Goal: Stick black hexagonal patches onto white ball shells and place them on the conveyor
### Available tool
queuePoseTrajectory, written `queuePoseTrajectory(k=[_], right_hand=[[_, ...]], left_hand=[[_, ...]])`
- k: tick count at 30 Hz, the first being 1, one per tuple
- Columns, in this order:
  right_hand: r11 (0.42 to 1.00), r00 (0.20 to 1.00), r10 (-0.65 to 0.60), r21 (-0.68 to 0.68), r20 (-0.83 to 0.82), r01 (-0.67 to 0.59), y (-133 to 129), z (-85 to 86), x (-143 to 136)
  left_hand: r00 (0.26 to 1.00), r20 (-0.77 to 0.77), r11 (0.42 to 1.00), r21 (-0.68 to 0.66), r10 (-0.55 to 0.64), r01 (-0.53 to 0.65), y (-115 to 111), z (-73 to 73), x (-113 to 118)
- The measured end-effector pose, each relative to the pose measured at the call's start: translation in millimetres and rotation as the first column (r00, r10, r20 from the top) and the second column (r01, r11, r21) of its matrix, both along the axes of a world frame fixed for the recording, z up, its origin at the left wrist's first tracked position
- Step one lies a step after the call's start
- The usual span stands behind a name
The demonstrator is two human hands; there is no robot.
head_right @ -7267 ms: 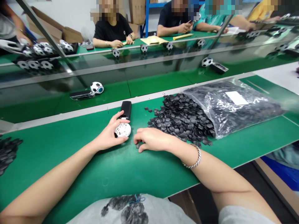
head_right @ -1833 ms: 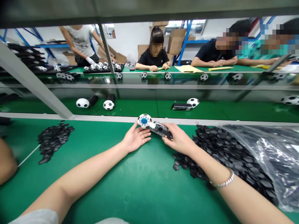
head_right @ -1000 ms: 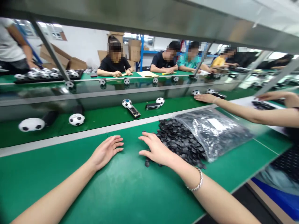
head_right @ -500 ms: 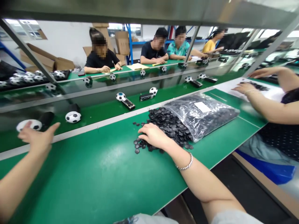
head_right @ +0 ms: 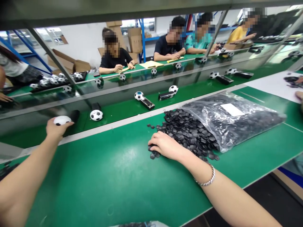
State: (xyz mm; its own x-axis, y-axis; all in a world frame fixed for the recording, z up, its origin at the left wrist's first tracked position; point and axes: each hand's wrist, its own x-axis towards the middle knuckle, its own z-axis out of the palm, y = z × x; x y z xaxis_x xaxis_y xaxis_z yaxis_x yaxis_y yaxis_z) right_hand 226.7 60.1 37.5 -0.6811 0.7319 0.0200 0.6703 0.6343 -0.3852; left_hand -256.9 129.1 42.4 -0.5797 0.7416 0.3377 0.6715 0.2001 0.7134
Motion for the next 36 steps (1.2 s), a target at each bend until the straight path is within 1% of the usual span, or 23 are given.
queuePoseTrajectory(k=[2,3,5,6,7,8,9,10,11,12,13,15,17,18,20,23,26,29,30,31,34,35,36], right_hand=[[1.000,1.000,-0.005,-0.003,-0.010,0.005,1,-1.8,-1],[1.000,1.000,-0.006,-0.004,-0.016,0.006,1,-2.4,-1],[1.000,0.999,-0.005,-0.008,-0.033,0.005,2,-3.1,-2],[1.000,0.999,-0.004,-0.011,-0.038,0.004,2,-3.3,-2],[1.000,0.999,-0.003,-0.014,-0.040,0.003,2,-3.5,-2],[1.000,0.999,-0.003,-0.016,-0.041,0.002,2,-3.5,-2],[1.000,0.999,-0.001,-0.017,-0.037,0.001,1,-3.5,-2],[1.000,1.000,0.001,-0.016,-0.028,-0.001,1,-3.5,-2],[1.000,1.000,0.002,-0.014,-0.017,-0.002,1,-3.4,-2],[1.000,1.000,0.002,-0.012,-0.005,-0.002,0,-3.3,-2],[1.000,1.000,0.001,-0.009,0.004,-0.001,0,-3.2,-2],[1.000,1.000,0.000,-0.004,0.012,0.000,-1,-3.0,-2],[1.000,1.000,0.004,0.001,0.010,-0.004,-3,-2.7,-3],[1.000,1.000,0.007,0.006,0.010,-0.007,-3,-2.6,-3],[1.000,1.000,0.013,0.018,0.011,-0.014,-4,-2.2,-4],[0.999,1.000,0.024,0.039,0.004,-0.024,-4,-2.0,-5],[0.998,1.000,0.024,0.055,0.003,-0.024,-4,-3.1,-6],[0.996,1.000,0.018,0.083,0.009,-0.019,-4,-4.8,-7],[0.996,1.000,0.015,0.088,0.012,-0.016,-4,-5.2,-7],[0.996,1.000,0.011,0.086,0.013,-0.012,-4,-5.4,-8],[0.999,1.000,-0.017,0.039,-0.006,0.017,-4,-4.7,-9],[0.999,0.999,-0.031,0.018,-0.022,0.031,-4,-4.2,-9],[0.999,0.998,-0.042,-0.001,-0.040,0.042,-4,-3.7,-9]], left_hand=[[0.997,-0.064,0.998,-0.037,0.044,-0.046,-6,9.4,9],[0.994,-0.081,0.997,-0.028,0.066,-0.069,-9,16.6,15],[0.992,-0.101,0.996,0.051,0.077,-0.072,-16,35.8,29],[0.996,-0.075,0.992,0.114,0.054,-0.046,-21,47.3,37],[1.000,-0.018,0.983,0.183,-0.002,0.005,-26,59.6,46],[0.991,0.069,0.966,0.243,-0.110,0.091,-32,72.0,55],[0.954,0.179,0.943,0.277,-0.241,0.186,-38,83.6,66],[0.893,0.271,0.919,0.271,-0.358,0.286,-45,93.6,77],[0.843,0.344,0.908,0.224,-0.413,0.353,-52,101.2,89],[0.800,0.411,0.896,0.124,-0.437,0.426,-58,105.8,100],[0.774,0.453,0.870,0.008,-0.442,0.492,-63,107.1,112],[0.762,0.441,0.777,-0.195,-0.475,0.598,-68,100.7,134],[0.759,0.337,0.695,-0.312,-0.557,0.648,-68,86.0,155],[0.759,0.280,0.676,-0.345,-0.588,0.651,-65,77.4,165],[0.757,0.182,0.660,-0.392,-0.628,0.641,-59,61.1,183],[0.739,0.011,0.669,-0.417,-0.673,0.615,-51,41.2,210],[0.700,-0.142,0.680,-0.433,-0.700,0.592,-48,24.9,233],[0.643,-0.204,0.647,-0.481,-0.738,0.591,-51,13.8,246],[0.619,-0.193,0.620,-0.493,-0.762,0.610,-52,12.2,246],[0.589,-0.154,0.577,-0.500,-0.793,0.646,-54,11.8,244],[0.471,0.086,0.363,-0.520,-0.878,0.773,-63,15.3,230],[0.451,0.133,0.316,-0.542,-0.883,0.779,-66,16.9,225],[0.447,0.128,0.301,-0.576,-0.885,0.760,-71,18.2,221]])
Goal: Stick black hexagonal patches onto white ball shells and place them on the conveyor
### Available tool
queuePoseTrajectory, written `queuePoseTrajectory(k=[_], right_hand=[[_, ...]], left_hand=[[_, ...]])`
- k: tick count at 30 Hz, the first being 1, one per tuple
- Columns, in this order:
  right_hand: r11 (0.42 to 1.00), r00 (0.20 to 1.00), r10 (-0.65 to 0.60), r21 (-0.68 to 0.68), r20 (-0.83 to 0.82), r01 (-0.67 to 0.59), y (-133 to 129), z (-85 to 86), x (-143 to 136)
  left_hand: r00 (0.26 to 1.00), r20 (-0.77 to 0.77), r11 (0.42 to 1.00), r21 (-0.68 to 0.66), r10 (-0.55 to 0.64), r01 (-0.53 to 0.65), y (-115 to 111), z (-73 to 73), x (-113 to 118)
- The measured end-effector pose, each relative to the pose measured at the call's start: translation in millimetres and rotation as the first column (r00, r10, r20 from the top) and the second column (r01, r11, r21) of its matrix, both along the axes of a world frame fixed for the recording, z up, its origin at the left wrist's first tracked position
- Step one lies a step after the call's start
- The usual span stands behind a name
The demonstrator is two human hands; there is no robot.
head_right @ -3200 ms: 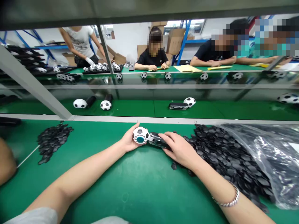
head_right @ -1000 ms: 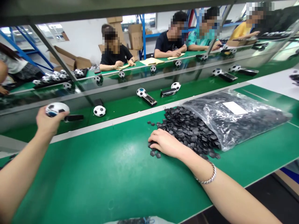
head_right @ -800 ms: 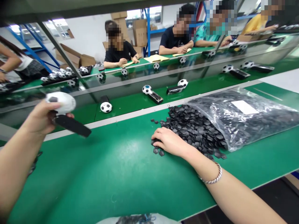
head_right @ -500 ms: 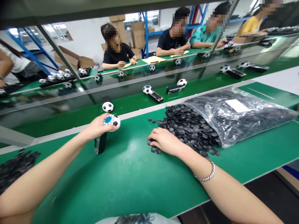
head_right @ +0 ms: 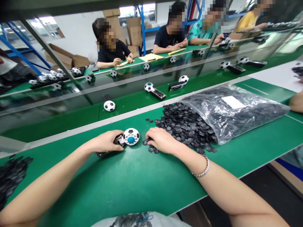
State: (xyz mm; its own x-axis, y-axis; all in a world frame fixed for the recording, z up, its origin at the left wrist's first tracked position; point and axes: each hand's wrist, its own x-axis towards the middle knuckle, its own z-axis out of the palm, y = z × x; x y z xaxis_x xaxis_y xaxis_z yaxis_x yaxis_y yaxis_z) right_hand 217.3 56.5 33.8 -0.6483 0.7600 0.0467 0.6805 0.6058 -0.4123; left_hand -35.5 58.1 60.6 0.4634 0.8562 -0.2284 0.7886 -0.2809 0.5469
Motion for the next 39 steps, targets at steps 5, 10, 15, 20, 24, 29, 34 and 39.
queuePoseTrajectory(k=[5,10,15,20,24,29,34,39], right_hand=[[0.998,0.996,0.017,-0.056,-0.089,-0.022,0,0.4,2],[0.997,0.972,-0.056,-0.072,-0.229,0.040,1,7.6,1],[0.994,0.937,-0.081,-0.095,-0.339,0.051,1,29.0,-15],[0.998,0.904,0.044,-0.018,-0.424,-0.057,-3,27.0,-35],[1.000,0.910,0.022,-0.004,-0.414,-0.026,-7,9.6,-39],[1.000,0.879,-0.004,0.009,-0.476,0.010,-9,1.7,-36],[0.987,0.816,0.100,0.157,-0.569,-0.011,-7,5.5,-31],[0.658,0.840,0.452,0.748,-0.301,-0.086,-9,14.0,-25]], left_hand=[[0.949,-0.291,0.941,0.339,0.120,-0.015,-25,0.7,3],[0.981,-0.175,0.967,0.252,0.086,-0.040,-34,2.1,13],[0.994,-0.011,0.978,0.176,0.113,-0.110,-28,-4.3,12],[0.996,0.045,0.978,0.190,0.081,-0.088,-28,-10.9,10],[0.995,0.089,0.977,0.205,0.047,-0.064,-28,-13.7,12],[0.997,0.057,0.977,0.205,0.045,-0.056,-26,-15.2,14],[0.997,0.058,0.976,0.207,0.052,-0.063,-26,-14.7,13],[0.999,-0.018,0.967,0.250,0.049,-0.043,-28,-15.1,14]])
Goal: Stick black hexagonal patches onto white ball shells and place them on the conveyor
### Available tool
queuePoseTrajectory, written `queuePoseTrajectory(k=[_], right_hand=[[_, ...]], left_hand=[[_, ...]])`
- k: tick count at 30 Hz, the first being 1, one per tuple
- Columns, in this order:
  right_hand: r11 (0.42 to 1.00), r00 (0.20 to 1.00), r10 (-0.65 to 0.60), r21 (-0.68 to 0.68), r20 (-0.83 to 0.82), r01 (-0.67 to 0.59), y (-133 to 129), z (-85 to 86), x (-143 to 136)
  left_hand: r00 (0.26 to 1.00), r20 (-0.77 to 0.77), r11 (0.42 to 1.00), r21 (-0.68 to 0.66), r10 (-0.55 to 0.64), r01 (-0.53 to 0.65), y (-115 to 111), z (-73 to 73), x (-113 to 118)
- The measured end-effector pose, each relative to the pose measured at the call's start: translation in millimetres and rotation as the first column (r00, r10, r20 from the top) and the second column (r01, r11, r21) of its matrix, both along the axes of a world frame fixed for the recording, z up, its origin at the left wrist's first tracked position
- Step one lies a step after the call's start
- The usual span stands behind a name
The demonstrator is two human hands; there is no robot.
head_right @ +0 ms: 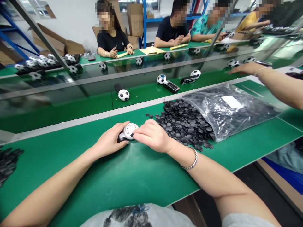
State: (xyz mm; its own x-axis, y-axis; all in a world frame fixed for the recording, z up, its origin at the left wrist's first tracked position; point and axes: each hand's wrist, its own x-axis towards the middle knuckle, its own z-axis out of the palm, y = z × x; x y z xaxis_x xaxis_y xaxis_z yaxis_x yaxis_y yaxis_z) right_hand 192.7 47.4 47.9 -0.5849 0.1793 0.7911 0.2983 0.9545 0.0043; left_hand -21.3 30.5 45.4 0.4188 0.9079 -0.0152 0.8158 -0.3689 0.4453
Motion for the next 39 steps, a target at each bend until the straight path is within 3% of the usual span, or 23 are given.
queuePoseTrajectory(k=[2,5,12,19,25,28,32,39], right_hand=[[0.993,1.000,-0.002,0.122,0.030,-0.002,-2,4.5,2],[0.988,1.000,-0.010,0.151,0.013,0.008,-4,7.1,3],[0.984,0.995,-0.059,-0.164,0.085,0.072,4,-9.8,-3],[0.971,0.984,-0.022,-0.230,0.176,0.063,4,-25.1,-12],[0.911,0.998,-0.037,-0.410,0.044,0.052,6,-28.7,-16],[0.824,0.998,-0.070,-0.564,0.003,0.060,7,-31.2,-16],[0.633,0.999,-0.043,-0.774,-0.005,0.024,6,-32.7,-17],[0.359,0.997,-0.053,-0.933,-0.062,-0.039,7,-33.3,-18]], left_hand=[[1.000,-0.018,1.000,0.020,-0.003,0.004,0,-0.9,1],[0.999,-0.039,0.999,0.034,-0.005,0.006,0,-1.7,2],[0.996,-0.084,0.999,0.044,-0.016,0.020,-2,1.3,1],[0.999,-0.044,1.000,-0.004,0.030,-0.030,1,2.2,4],[0.998,-0.035,0.998,0.002,0.060,-0.060,2,1.3,8],[0.998,-0.029,0.998,0.001,0.056,-0.056,2,2.7,7],[0.998,-0.018,0.999,-0.005,0.053,-0.053,2,4.4,7],[0.998,0.001,0.998,-0.021,0.055,-0.055,3,4.6,6]])
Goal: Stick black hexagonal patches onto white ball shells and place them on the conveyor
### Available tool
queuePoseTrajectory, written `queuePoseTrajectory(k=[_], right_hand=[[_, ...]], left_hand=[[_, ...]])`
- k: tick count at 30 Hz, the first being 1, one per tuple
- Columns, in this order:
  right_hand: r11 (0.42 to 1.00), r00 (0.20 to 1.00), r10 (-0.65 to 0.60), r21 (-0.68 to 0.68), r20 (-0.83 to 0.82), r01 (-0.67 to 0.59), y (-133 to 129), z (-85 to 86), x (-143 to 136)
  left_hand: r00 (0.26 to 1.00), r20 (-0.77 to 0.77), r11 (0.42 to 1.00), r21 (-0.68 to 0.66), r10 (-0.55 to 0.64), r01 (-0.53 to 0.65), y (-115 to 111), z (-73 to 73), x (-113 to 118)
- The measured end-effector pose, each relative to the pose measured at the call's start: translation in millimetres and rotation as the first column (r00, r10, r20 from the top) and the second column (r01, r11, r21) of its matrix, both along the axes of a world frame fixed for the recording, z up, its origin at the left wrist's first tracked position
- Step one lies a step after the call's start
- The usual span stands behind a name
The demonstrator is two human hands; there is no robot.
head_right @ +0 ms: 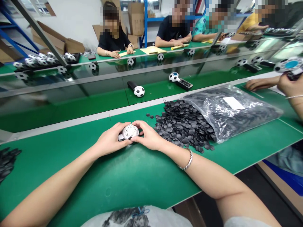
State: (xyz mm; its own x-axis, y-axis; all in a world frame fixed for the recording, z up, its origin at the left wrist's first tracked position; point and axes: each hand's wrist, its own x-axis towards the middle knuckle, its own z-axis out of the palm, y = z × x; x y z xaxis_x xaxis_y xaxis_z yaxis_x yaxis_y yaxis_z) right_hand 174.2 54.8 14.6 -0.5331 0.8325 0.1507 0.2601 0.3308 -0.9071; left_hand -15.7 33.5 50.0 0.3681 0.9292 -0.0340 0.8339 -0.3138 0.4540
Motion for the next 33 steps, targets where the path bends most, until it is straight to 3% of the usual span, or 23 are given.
queuePoseTrajectory(k=[6,9,12,14,16,18,21,27,30,33], right_hand=[[0.999,1.000,-0.026,-0.044,-0.014,0.025,-5,0.0,-4],[0.998,0.999,-0.054,0.015,0.008,0.054,-4,3.0,-5],[0.997,0.999,-0.015,0.077,0.048,0.011,14,4.1,4],[0.970,0.981,-0.130,0.225,0.144,0.096,33,3.4,15],[0.873,0.884,-0.356,0.445,0.303,0.199,50,2.8,28],[0.809,0.736,-0.474,0.569,0.484,0.147,59,3.2,38],[0.831,0.605,-0.444,0.556,0.661,0.002,57,6.5,42],[0.804,0.541,-0.466,0.590,0.700,-0.072,45,10.8,36],[0.804,0.606,-0.451,0.593,0.655,-0.043,44,12.1,36],[0.894,0.832,-0.285,0.446,0.476,0.050,34,17.4,33]], left_hand=[[0.999,0.034,1.000,0.018,-0.002,0.001,1,-0.3,0],[1.000,0.018,0.999,0.041,0.022,-0.023,0,-0.2,1],[1.000,0.009,1.000,0.028,0.010,-0.010,-1,0.1,1],[1.000,-0.008,1.000,0.024,-0.012,0.012,-1,0.1,0],[0.999,-0.038,0.998,0.047,-0.034,0.036,-1,0.1,-1],[0.995,-0.075,0.994,0.082,-0.064,0.070,0,0.1,-4],[0.988,-0.125,0.983,0.145,-0.092,0.110,3,0.0,-7],[0.979,-0.155,0.967,0.196,-0.135,0.164,5,-2.6,-14],[0.981,-0.124,0.967,0.189,-0.151,0.173,7,-4.2,-16],[0.978,-0.102,0.965,0.172,-0.184,0.199,10,-5.7,-17]])
